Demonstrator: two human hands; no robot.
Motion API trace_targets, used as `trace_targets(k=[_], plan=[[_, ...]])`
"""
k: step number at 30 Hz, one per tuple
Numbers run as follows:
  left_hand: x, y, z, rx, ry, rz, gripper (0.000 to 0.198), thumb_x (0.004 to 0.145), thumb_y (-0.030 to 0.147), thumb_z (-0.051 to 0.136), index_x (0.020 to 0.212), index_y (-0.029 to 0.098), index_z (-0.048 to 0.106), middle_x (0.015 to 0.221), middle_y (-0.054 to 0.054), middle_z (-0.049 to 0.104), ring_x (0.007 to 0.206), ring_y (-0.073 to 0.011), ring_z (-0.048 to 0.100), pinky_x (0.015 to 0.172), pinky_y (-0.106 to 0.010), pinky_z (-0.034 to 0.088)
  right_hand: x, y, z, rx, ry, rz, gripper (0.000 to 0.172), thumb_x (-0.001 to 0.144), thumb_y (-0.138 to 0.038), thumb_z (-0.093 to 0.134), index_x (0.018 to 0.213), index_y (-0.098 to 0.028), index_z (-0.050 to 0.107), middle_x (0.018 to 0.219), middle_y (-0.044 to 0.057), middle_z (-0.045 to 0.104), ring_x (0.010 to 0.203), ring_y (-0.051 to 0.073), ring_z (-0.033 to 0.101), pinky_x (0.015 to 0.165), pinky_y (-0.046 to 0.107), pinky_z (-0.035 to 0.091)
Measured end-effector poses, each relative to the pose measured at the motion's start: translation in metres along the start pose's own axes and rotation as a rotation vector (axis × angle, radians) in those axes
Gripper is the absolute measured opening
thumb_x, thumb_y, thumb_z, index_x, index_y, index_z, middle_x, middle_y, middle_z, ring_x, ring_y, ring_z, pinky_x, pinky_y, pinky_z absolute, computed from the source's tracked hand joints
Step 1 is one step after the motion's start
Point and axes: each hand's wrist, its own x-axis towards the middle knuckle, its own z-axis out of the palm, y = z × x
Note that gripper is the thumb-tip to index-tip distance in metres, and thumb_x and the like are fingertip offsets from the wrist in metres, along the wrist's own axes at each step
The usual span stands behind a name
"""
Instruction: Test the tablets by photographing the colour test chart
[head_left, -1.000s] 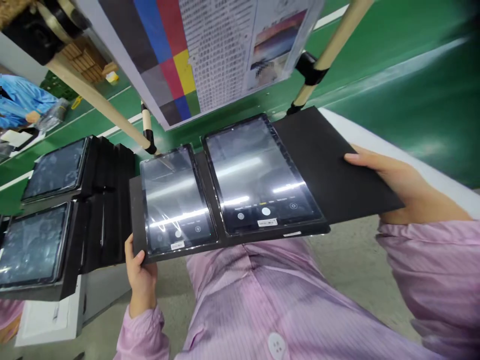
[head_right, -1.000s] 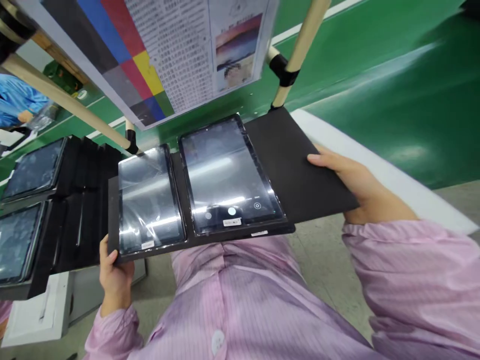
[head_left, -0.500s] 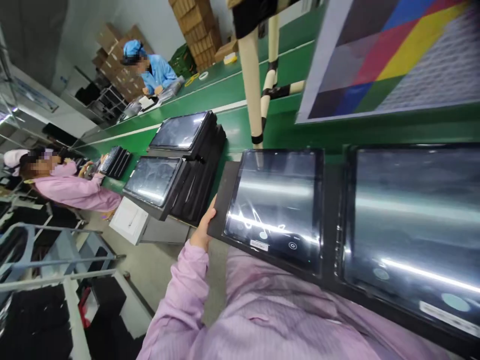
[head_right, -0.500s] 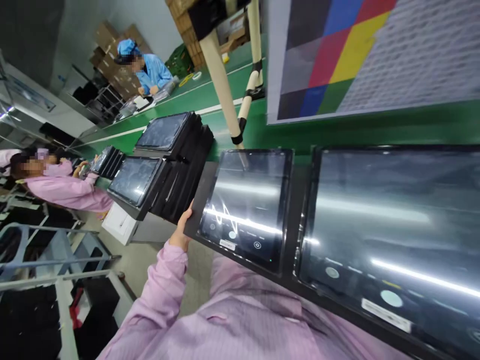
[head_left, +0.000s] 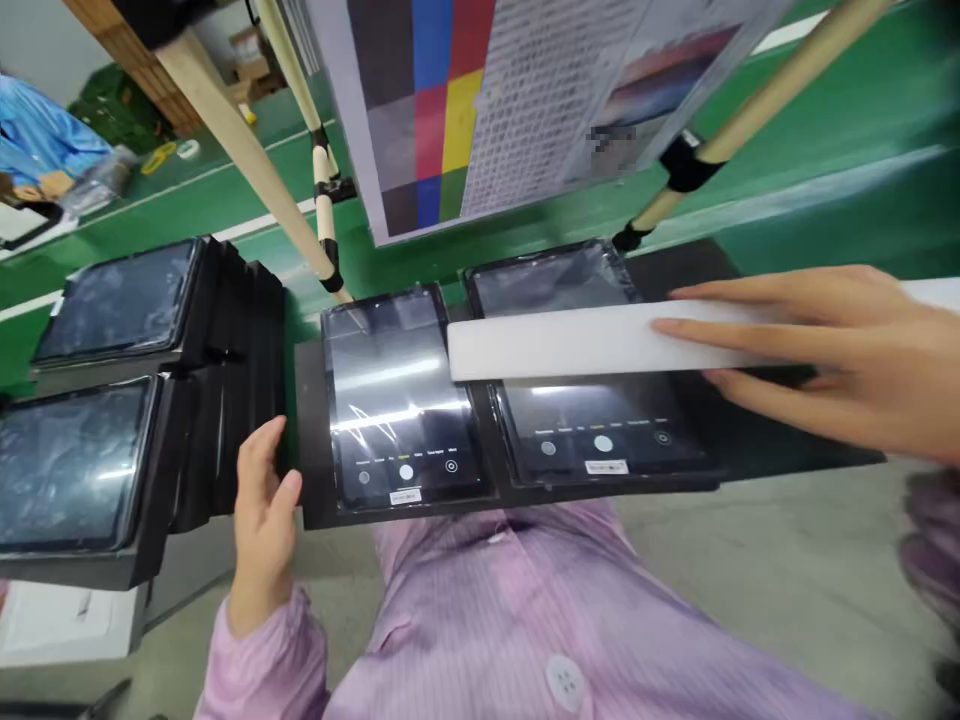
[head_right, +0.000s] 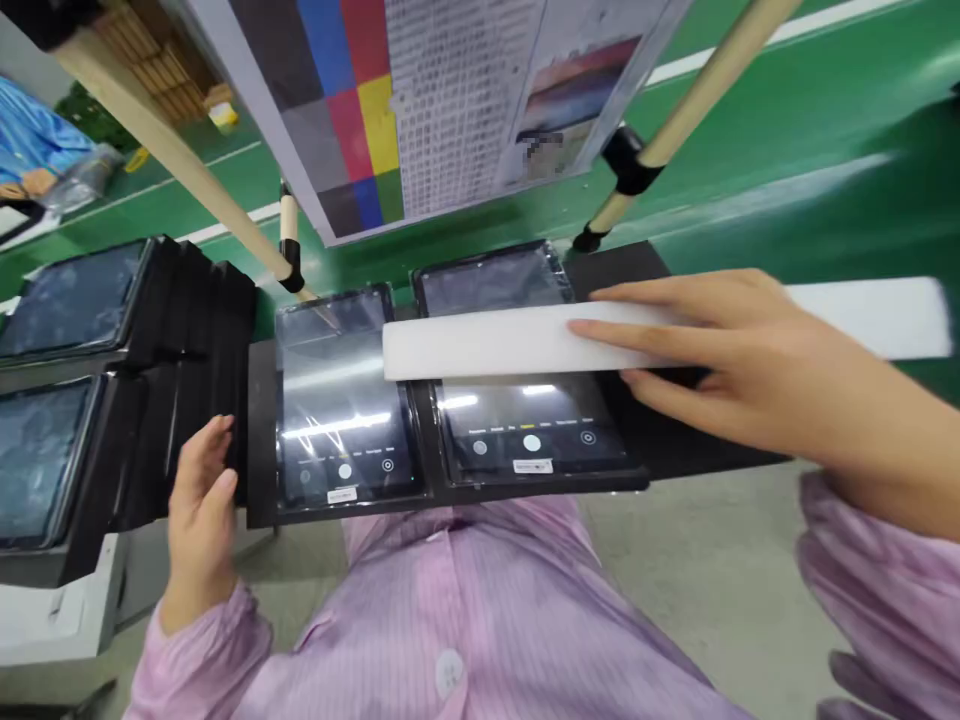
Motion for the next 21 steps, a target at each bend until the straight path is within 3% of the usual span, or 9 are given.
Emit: trace_targets(k=[3,5,8,12,15,18,21], plan=[[-0.01,0.041,-0.012,0.471,-0.304,0.408,0.041,0.089,0.025,0.059,0.127,0.036,0.069,0.123,-0.009,0.054,0.121,-0.0283,0.048,0.109,-0.049,0.035,0.021,-0.008,0.021,-0.326,-0.195,-0.095,0.065,0.046,0.016,0.08,0.086,-0.035,0.08,0.121,-0.006,0.07,0.114,0.007,0.06,0.122,0.022,0.027],[-0.012,0.062,-0.009,0.61,-0.418,0.566,0.041,0.088,0.022,0.061,0.125,0.032,0.07,0.113,-0.01,0.051,0.112,-0.0278,0.049,0.107,-0.051,0.034,0.028,-0.008,0.025,-0.316,-0.199,-0.067,0.063,0.048,0.018,0.077,0.084,-0.033,0.08,0.121,-0.008,0.069,0.11,0.0,0.058,0.11,0.006,0.033],[-0.011,0.075,0.004,0.652,-0.408,0.655,0.039,0.088,0.026,0.061,0.126,0.028,0.069,0.103,-0.01,0.046,0.102,-0.0262,0.047,0.105,-0.05,0.035,0.027,0.001,0.019,-0.286,-0.206,-0.126,0.062,0.054,0.018,0.074,0.088,-0.034,0.08,0.126,-0.007,0.067,0.111,-0.002,0.057,0.103,-0.002,0.033],[-0.007,0.071,0.017,0.69,-0.428,0.685,0.038,0.091,0.033,0.059,0.127,0.027,0.069,0.097,-0.009,0.046,0.093,-0.0249,0.044,0.1,-0.048,0.036,0.015,0.019,0.012,-0.362,-0.281,-0.384,0.073,0.061,0.013,0.078,0.111,-0.04,0.076,0.138,-0.005,0.06,0.127,0.006,0.052,0.105,0.006,0.041],[-0.003,0.07,0.016,0.748,-0.476,0.668,0.043,0.091,0.036,0.06,0.132,0.026,0.066,0.099,-0.01,0.05,0.094,-0.0265,0.044,0.097,-0.049,0.035,0.01,0.025,0.01,-0.427,-0.267,-0.394,0.069,0.067,0.004,0.08,0.117,-0.043,0.073,0.143,-0.004,0.056,0.132,0.012,0.049,0.112,0.02,0.041],[0.002,0.078,0.01,0.732,-0.346,0.696,0.056,0.095,0.033,0.05,0.15,0.025,0.048,0.089,-0.008,0.043,0.084,-0.0253,0.043,0.091,-0.048,0.035,0.012,0.025,0.011,-0.46,-0.237,-0.447,0.067,0.073,-0.005,0.078,0.122,-0.048,0.068,0.142,-0.007,0.056,0.13,0.016,0.051,0.122,0.035,0.029],[0.008,0.094,0.017,0.697,-0.279,0.738,0.06,0.094,0.026,0.05,0.153,0.024,0.044,0.086,-0.006,0.04,0.076,-0.0219,0.04,0.087,-0.044,0.037,0.016,0.02,0.014,-0.506,-0.231,-0.638,0.053,0.084,-0.024,0.07,0.131,-0.048,0.062,0.139,-0.005,0.059,0.126,0.021,0.056,0.115,0.047,0.036]])
